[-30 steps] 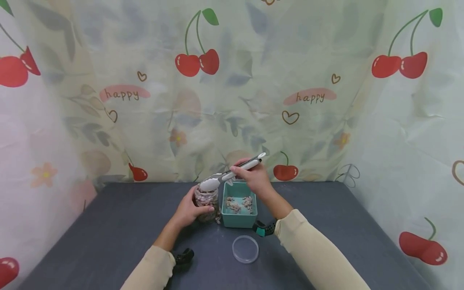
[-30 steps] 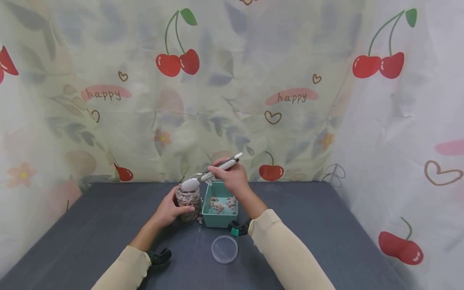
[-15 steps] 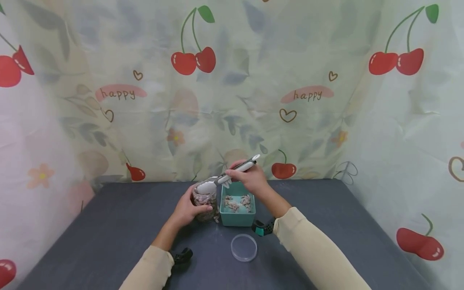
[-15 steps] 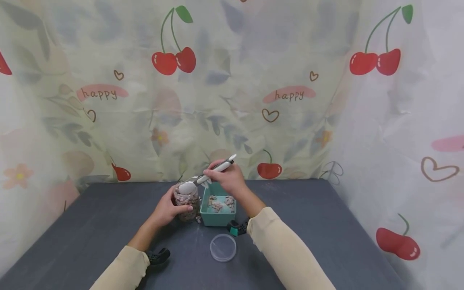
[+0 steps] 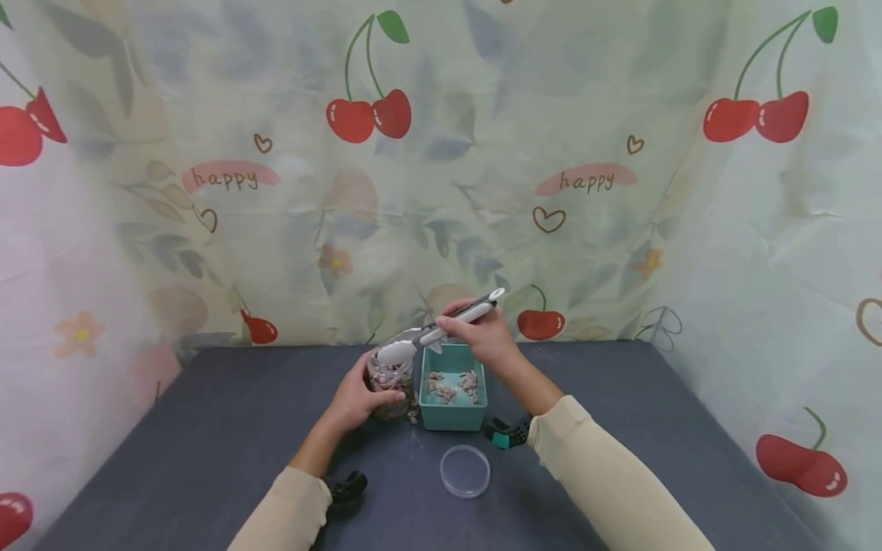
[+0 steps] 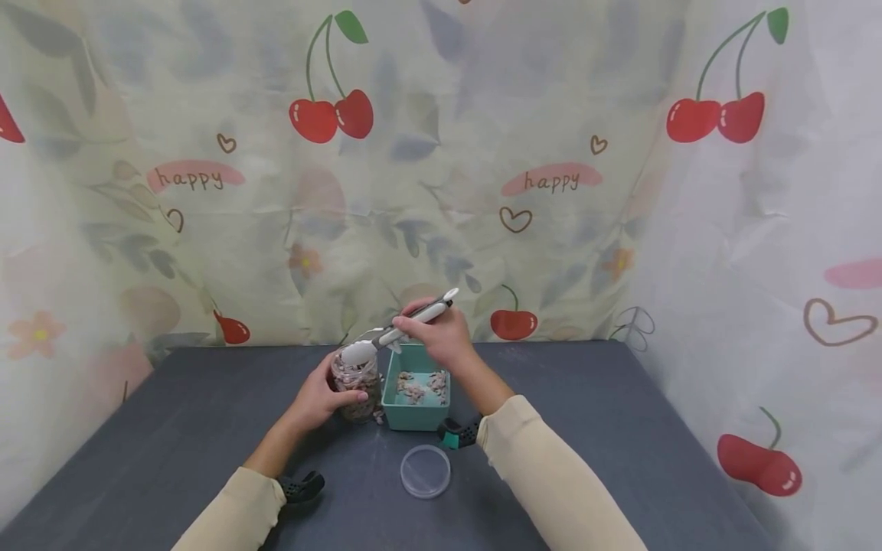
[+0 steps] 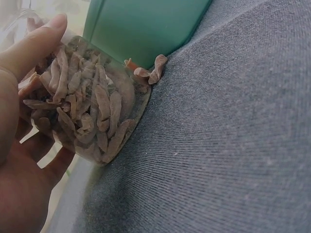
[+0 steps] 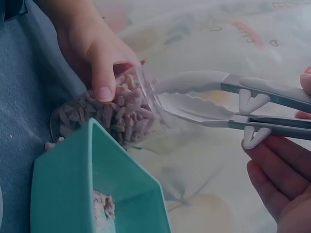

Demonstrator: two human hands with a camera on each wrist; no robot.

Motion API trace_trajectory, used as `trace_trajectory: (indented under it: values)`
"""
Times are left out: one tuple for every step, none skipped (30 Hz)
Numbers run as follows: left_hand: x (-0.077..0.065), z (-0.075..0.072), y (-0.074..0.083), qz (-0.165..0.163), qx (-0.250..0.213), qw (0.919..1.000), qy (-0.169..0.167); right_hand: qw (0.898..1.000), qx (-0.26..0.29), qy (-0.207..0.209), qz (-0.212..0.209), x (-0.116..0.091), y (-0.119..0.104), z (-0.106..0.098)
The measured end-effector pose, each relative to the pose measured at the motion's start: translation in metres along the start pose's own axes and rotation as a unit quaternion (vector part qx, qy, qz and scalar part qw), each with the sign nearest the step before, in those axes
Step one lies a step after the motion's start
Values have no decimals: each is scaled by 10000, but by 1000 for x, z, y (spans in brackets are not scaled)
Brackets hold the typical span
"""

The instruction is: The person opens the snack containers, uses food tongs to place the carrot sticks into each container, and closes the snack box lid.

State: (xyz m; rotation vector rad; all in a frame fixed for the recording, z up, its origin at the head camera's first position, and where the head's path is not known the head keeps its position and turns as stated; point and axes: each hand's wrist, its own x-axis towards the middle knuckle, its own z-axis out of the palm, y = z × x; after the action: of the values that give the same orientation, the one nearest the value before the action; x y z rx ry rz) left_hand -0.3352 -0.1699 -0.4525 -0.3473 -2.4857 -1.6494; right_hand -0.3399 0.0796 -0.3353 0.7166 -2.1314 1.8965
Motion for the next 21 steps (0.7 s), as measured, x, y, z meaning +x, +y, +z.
trace_trajectory:
  values:
    - [0, 0, 0, -3, 16, 10000, 2, 10000, -2, 11, -9, 0, -1, -2]
    - [0, 0, 0, -4, 42, 10000, 2, 10000, 15, 21, -6, -1, -2, -4]
    - [0, -1, 1, -9, 66, 10000, 0, 10000, 8, 46, -11, -1, -3, -6]
    - [0, -1, 1, -17, 91, 10000, -4, 10000, 14, 76, -11, -2, -4, -8]
    - [-1, -1, 1, -26, 116, 9999, -12, 9999, 22, 100, -22, -2, -5, -10]
    - [-1, -1, 0, -33, 128, 9999, -10, 9999, 17, 119, -27, -3, -6, -13]
    - [0, -1, 0, -34, 145, 9999, -7, 9999, 33, 150, -31, -4, -7, -15]
    - [0, -1, 0, -35, 143, 9999, 1, 9998, 15, 183, -57, -4, -8, -17]
    - [0, -1, -1, -29, 161, 9999, 8, 9997, 10, 211, -79, -4, -9, -19]
    - [0, -1, -1, -40, 168, 9998, 19, 9997, 25, 226, -90, -4, -9, -22]
    - [0, -1, -1, -53, 185, 9998, 23, 9997, 38, 231, -110, -4, -9, -24]
    - [0, -1, -1, -58, 194, 9998, 35, 9996, 44, 246, -121, -5, -8, -27]
    - [0, 0, -1, -66, 207, 9998, 39, 9995, 53, 256, -149, -5, -9, -29]
    - [0, 0, -1, -75, 206, 9997, 46, 9995, 34, 271, -163, -5, -8, -31]
    - [0, 0, -1, -74, 211, 9997, 53, 9994, 13, 297, -178, -5, -8, -34]
    - [0, 0, -1, -82, 204, 9997, 60, 9993, -32, 316, -198, -6, -7, -37]
    - [0, 0, -1, -74, 214, 9997, 64, 9991, -54, 344, -228, -6, -7, -39]
    - [0, 0, -2, -54, 213, 9997, 68, 9989, -89, 377, -250, -7, -6, -41]
    - [0, 0, -2, -46, 222, 9997, 75, 9987, -105, 410, -270, -7, -6, -44]
    - [0, 0, -3, -37, 233, 9997, 76, 9985, -138, 440, -283, -8, -5, -46]
    - [0, 0, -3, -32, 235, 9997, 77, 9983, -161, 470, -298, -9, -5, -49]
